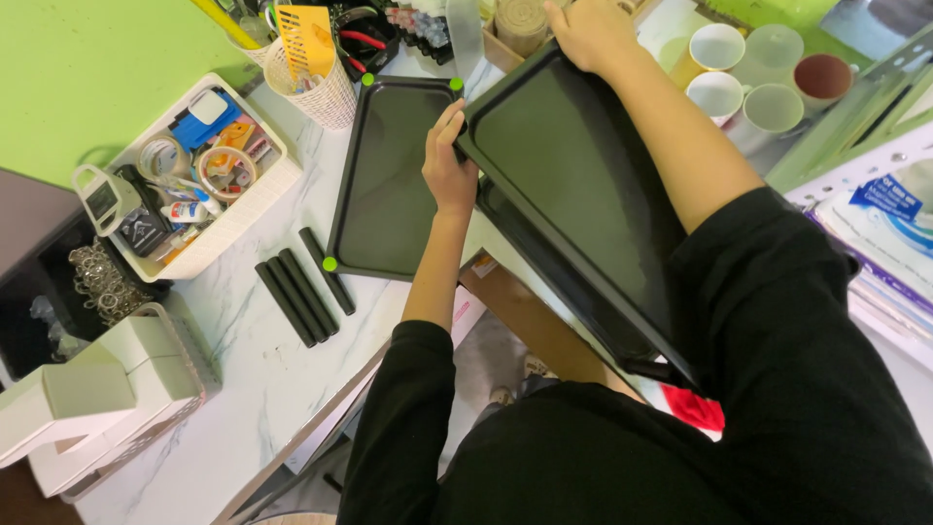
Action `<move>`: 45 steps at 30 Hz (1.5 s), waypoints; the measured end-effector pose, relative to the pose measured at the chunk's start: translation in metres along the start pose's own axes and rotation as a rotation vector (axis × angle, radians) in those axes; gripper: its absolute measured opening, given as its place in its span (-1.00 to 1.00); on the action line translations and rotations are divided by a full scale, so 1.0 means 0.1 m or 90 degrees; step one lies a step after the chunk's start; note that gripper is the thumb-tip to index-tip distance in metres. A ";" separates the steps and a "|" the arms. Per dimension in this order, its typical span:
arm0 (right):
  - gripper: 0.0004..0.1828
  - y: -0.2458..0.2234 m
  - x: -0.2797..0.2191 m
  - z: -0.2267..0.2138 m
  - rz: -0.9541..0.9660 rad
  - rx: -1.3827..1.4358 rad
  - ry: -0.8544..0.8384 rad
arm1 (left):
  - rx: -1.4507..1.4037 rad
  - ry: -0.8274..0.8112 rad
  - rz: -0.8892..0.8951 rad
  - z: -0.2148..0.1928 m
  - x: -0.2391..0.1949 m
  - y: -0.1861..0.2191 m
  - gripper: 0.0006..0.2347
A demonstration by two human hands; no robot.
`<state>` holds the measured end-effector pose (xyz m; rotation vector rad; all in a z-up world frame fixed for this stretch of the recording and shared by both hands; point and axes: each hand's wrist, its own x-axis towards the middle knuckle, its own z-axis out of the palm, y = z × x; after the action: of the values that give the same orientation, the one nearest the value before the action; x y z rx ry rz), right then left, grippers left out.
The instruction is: The person assembles a small rolling cart on a workbench, fitting black plastic tubes into the corner sockets of dark trays and pressing green corner caps onto the tube ends. They attach the trays to form tiers, then lift and stand the finished cart upright on the floor.
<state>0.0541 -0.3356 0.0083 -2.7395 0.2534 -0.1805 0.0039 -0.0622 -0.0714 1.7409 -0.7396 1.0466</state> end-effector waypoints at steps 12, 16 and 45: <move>-0.39 0.22 -1.17 -0.69 0.003 -0.067 -0.132 | 0.089 -0.230 -0.012 -0.61 0.29 0.57 -0.44; -0.42 0.39 -1.82 -0.85 0.007 -0.067 -0.098 | 0.112 -0.249 0.039 -0.73 0.24 0.88 -0.52; -0.19 1.67 -4.24 -0.65 -0.101 0.619 -0.021 | -0.104 -0.188 -0.202 -0.82 -1.39 3.50 -0.30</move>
<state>-0.3948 -0.4258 -0.0349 -1.7892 -0.0645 -0.2248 -0.3761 -0.1140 -0.0358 1.8161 -0.6780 0.5078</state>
